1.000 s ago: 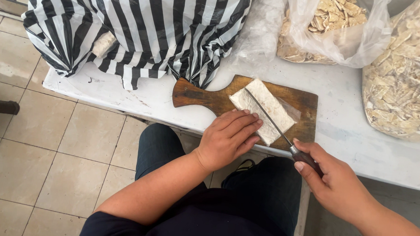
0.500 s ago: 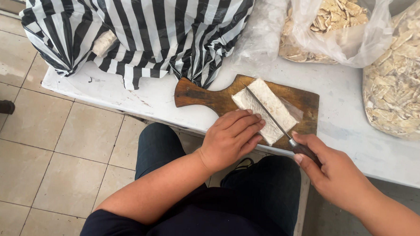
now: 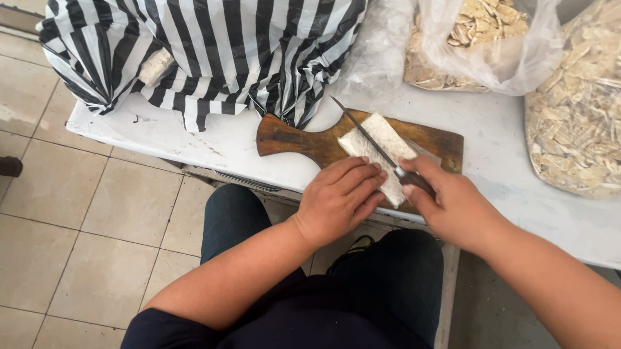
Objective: The person slices a block of dried fish into thin strips using a knife on a wooden cutting board. They repeatedly cut the block, adjust its position, and transfer the sliced pieces into a plastic bag.
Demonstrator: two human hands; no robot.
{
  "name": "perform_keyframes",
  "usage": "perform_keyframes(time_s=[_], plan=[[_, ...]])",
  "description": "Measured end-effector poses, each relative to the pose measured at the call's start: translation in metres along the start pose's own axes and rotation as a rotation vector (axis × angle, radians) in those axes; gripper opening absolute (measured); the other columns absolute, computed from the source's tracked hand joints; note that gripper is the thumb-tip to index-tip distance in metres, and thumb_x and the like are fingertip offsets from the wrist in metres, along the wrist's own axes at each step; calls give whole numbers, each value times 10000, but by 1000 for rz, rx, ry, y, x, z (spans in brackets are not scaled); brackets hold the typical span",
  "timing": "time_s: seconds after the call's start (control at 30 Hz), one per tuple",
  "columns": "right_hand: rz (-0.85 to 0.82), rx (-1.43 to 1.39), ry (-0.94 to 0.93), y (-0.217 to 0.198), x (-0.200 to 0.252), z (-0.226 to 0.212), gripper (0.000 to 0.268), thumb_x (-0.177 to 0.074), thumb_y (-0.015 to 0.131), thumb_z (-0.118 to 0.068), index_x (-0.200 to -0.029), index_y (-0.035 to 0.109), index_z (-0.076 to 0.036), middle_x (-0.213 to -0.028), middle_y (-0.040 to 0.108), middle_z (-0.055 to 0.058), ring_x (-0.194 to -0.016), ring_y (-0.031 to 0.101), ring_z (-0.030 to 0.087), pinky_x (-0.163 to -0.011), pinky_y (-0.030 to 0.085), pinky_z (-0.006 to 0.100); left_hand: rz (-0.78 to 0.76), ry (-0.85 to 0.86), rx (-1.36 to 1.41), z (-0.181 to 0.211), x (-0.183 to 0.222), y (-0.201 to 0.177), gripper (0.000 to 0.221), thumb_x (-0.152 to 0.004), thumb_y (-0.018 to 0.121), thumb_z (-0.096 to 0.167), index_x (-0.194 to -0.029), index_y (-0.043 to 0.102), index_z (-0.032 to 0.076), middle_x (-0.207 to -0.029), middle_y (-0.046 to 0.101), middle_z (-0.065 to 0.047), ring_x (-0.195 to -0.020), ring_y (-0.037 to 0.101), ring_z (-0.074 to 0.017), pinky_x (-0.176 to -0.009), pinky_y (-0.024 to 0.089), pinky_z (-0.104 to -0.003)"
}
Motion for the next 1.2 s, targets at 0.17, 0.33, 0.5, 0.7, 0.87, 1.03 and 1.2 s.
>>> perform_keyframes(time_s=[0.17,0.33,0.5,0.7,0.87,1.03,1.2], plan=[[-29,-11,120,2,-3,7,425,-954,613,-271,-1367,566,-184,-808,711,158,-711,641,257,-695,523,384,22,12,-1,4,-3,-3,298,-901,796,184,-1158,714,59,-1174,677,-53,-1183,625,-268,-1022,535,-398],[-26,14,65,-12,35,10,448,-930,619,-299,-1362,562,-196,-804,715,94,-686,660,202,-679,532,358,38,4,3,6,-3,-5,287,-892,802,187,-1133,712,60,-1150,682,-51,-1167,631,-271,-1007,536,-403],[-103,39,292,-9,52,33,447,-965,634,-364,-1390,554,-250,-753,701,173,-685,660,285,-693,541,406,26,1,5,4,-3,-2,275,-892,802,194,-1125,721,73,-1147,692,-40,-1168,636,-269,-999,538,-392],[-22,42,-6,-7,11,-1,427,-935,616,-286,-1343,570,-169,-825,724,135,-724,712,288,-698,544,406,26,8,-2,5,-2,-2,283,-892,803,196,-1135,724,74,-1156,693,-41,-1173,633,-268,-1010,538,-387],[37,13,-154,-8,-4,-26,399,-948,622,-258,-1321,574,-124,-896,728,137,-782,693,250,-734,537,398,27,-6,2,6,-3,-2,279,-878,804,196,-1117,728,74,-1135,691,-46,-1167,635,-276,-996,534,-409],[-84,42,133,-8,19,7,427,-982,613,-322,-1390,543,-219,-847,725,130,-686,670,236,-686,545,394,44,-29,2,5,-1,-1,268,-877,812,210,-1098,730,82,-1132,691,-41,-1165,638,-274,-988,535,-419],[-63,-52,62,-10,27,11,421,-958,616,-269,-1369,567,-193,-797,724,69,-600,637,158,-591,527,332,33,-26,41,1,1,1,268,-888,807,203,-1113,731,79,-1144,691,-38,-1173,639,-272,-993,542,-406]])
Point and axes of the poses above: each hand's wrist, its own x-axis away from the middle knuckle, its own y-axis out of the palm, z = x × y, the point moved 9 cm from there along -x, towards the middle knuckle
